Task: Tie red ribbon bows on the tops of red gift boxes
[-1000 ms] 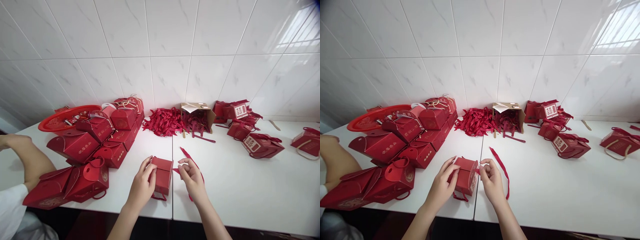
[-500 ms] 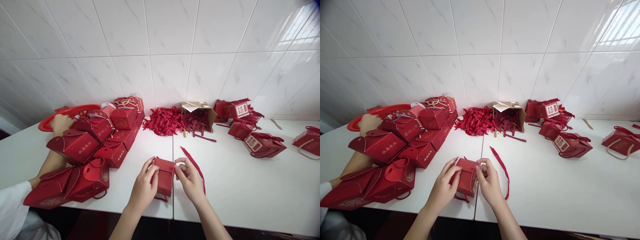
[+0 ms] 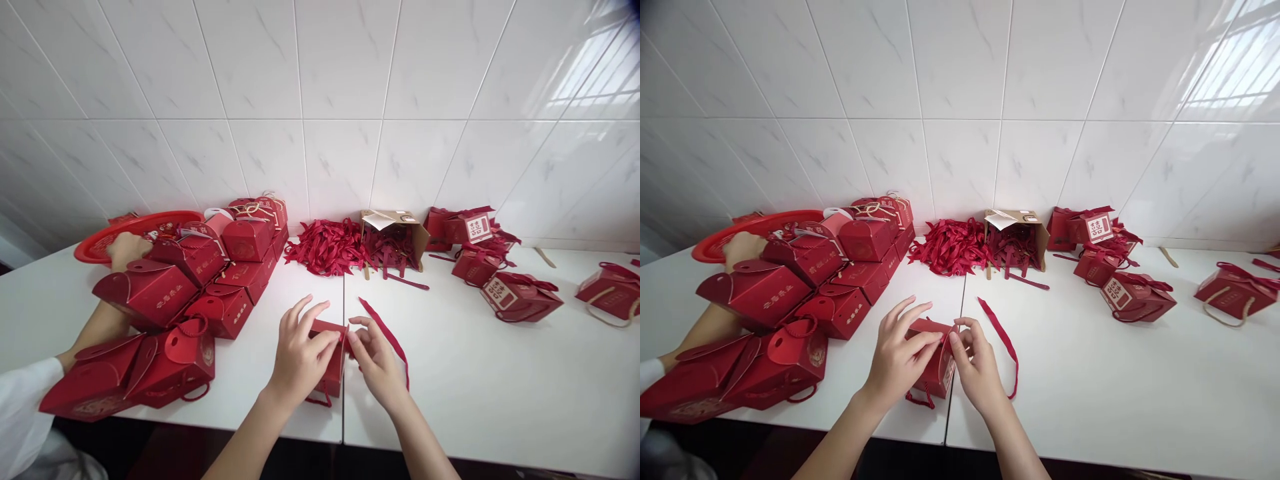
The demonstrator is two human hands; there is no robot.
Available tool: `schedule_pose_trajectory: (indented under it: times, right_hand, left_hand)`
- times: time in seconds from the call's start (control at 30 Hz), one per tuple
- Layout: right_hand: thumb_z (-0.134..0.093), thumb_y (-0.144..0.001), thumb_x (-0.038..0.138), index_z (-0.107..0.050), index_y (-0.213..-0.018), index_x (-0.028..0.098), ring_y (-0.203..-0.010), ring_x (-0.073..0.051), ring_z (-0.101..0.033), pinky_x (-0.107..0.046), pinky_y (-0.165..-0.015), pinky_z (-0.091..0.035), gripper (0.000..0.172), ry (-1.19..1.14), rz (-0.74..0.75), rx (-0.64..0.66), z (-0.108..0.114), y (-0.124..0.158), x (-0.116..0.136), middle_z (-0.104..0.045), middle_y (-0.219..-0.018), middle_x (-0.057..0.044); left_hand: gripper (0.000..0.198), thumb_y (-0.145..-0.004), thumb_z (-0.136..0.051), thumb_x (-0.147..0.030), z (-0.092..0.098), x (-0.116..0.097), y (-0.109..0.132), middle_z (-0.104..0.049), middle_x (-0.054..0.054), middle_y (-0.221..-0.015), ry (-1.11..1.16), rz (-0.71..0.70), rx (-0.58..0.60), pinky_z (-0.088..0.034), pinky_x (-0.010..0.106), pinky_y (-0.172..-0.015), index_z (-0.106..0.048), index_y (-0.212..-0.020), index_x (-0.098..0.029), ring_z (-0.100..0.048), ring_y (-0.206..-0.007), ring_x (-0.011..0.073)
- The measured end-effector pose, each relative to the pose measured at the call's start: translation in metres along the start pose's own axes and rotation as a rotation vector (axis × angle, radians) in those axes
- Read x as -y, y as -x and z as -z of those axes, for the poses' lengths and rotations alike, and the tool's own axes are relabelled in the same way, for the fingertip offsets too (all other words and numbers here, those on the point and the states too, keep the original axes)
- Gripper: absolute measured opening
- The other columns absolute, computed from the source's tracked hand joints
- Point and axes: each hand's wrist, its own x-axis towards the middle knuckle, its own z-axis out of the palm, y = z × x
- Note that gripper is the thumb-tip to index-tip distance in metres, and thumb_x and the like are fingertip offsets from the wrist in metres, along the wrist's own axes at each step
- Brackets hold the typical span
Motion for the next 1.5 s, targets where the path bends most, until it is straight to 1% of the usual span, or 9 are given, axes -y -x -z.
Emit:
schedule_pose_trajectory:
  times: [0.1, 0.2, 0.33, 0.43, 0.57, 0.83, 1.07, 1.2, 1.5]
  right_hand:
    - [-0.05, -0.088, 0.041, -0.052, -0.12, 0.026, -0.087, -0.019, -0.054, -0.032, -0.074, -0.047, 0.036, 0.191, 0.145, -0.067, 0.003, -0.004, 0.006, -0.055, -0.097, -0.006]
    - [-0.051, -0.088, 0.036, -0.061, -0.108, 0.026, -0.101, -0.021, -0.053, -0.036, -0.089, -0.044, 0.024, 0.143, 0.269, 0.056, 0.002, -0.009, 0.024, -0.054, -0.109, -0.008]
    - [-0.046, -0.091, 0.032, -0.061, -0.086, 0.022, -0.083, -0.018, -0.057, -0.033, -0.079, -0.046, 0.019, -0.068, 0.271, 0.088, 0.004, -0.003, 0.05, -0.062, -0.088, -0.005]
    - [-0.044, -0.093, 0.032, -0.06, -0.085, 0.022, -0.076, -0.017, -0.056, -0.031, -0.07, -0.046, 0.021, -0.101, 0.267, -0.023, 0.014, 0.011, 0.059, -0.061, -0.081, -0.005]
    - [-0.051, -0.09, 0.033, -0.062, -0.084, 0.02, -0.068, -0.017, -0.053, -0.03, -0.063, -0.043, 0.018, -0.204, 0.255, -0.215, 0.023, 0.023, 0.053, -0.057, -0.07, -0.003]
    - [-0.059, -0.084, 0.041, -0.054, -0.078, 0.021, -0.053, -0.011, -0.042, -0.026, -0.057, -0.038, 0.021, -0.641, -0.016, -0.153, -0.017, -0.007, 0.025, -0.047, -0.056, 0.005]
    - [-0.053, -0.084, 0.044, -0.051, -0.067, 0.018, -0.047, -0.008, -0.04, -0.022, -0.05, -0.032, 0.031, -0.336, -0.143, 0.232, -0.035, -0.025, 0.023, -0.049, -0.055, 0.004]
    - [-0.045, -0.085, 0.033, -0.047, -0.06, 0.018, -0.044, -0.008, -0.037, -0.022, -0.045, -0.028, 0.029, -0.165, -0.172, 0.24, -0.035, -0.025, 0.021, -0.049, -0.053, 0.004]
    - [-0.04, -0.081, 0.023, -0.042, -0.056, 0.02, -0.048, -0.01, -0.037, -0.023, -0.046, -0.026, 0.025, 0.101, -0.105, 0.28, -0.04, -0.023, 0.018, -0.043, -0.052, 0.004]
  left_hand:
    - [0.013, -0.076, -0.064, -0.011, 0.011, -0.002, -0.01, -0.062, 0.006, -0.106, -0.003, 0.008, -0.101, -0.045, 0.048, -0.091, -0.068, -0.073, -0.023, -0.049, -0.114, 0.0293]
    - [0.013, -0.076, -0.064, -0.013, 0.026, -0.008, -0.022, -0.062, 0.004, -0.105, -0.009, -0.001, -0.144, -0.045, 0.047, -0.093, -0.067, -0.074, -0.025, -0.048, -0.115, 0.0281]
    - [0.021, -0.079, -0.062, -0.018, 0.033, -0.011, -0.021, -0.055, 0.006, -0.116, 0.031, 0.128, -0.157, -0.041, 0.049, -0.098, -0.062, -0.097, -0.028, -0.047, -0.117, 0.0276]
    - [0.043, -0.084, -0.056, -0.025, 0.021, -0.002, -0.005, -0.05, 0.012, -0.124, 0.163, 0.418, -0.053, -0.047, 0.046, -0.093, -0.042, -0.125, -0.023, -0.05, -0.116, 0.0262]
    - [0.052, -0.084, -0.053, -0.039, -0.001, 0.011, 0.015, -0.052, 0.015, -0.122, 0.281, 0.765, 0.12, -0.054, 0.04, -0.076, -0.034, -0.129, -0.021, -0.062, -0.098, 0.0245]
    - [0.059, -0.08, -0.058, -0.03, -0.018, 0.001, 0.029, -0.054, 0.012, -0.116, 0.236, 0.706, 0.094, -0.054, 0.038, -0.075, -0.03, -0.132, -0.022, -0.062, -0.094, 0.0231]
    - [0.046, -0.083, -0.054, -0.029, -0.015, 0.009, 0.037, -0.057, 0.011, -0.111, 0.453, 0.862, 0.041, -0.054, 0.038, -0.077, -0.036, -0.126, -0.023, -0.063, -0.094, 0.0214]
    - [0.04, -0.082, -0.058, -0.037, -0.01, 0.015, 0.046, -0.059, 0.01, -0.109, 0.667, 0.992, -0.033, -0.055, 0.034, -0.079, -0.044, -0.116, -0.022, -0.064, -0.095, 0.0206]
    - [0.037, -0.082, -0.057, -0.036, -0.005, 0.01, 0.049, -0.063, 0.008, -0.102, 0.759, 1.004, 0.002, -0.052, 0.034, -0.083, -0.044, -0.113, -0.021, -0.063, -0.099, 0.0204]
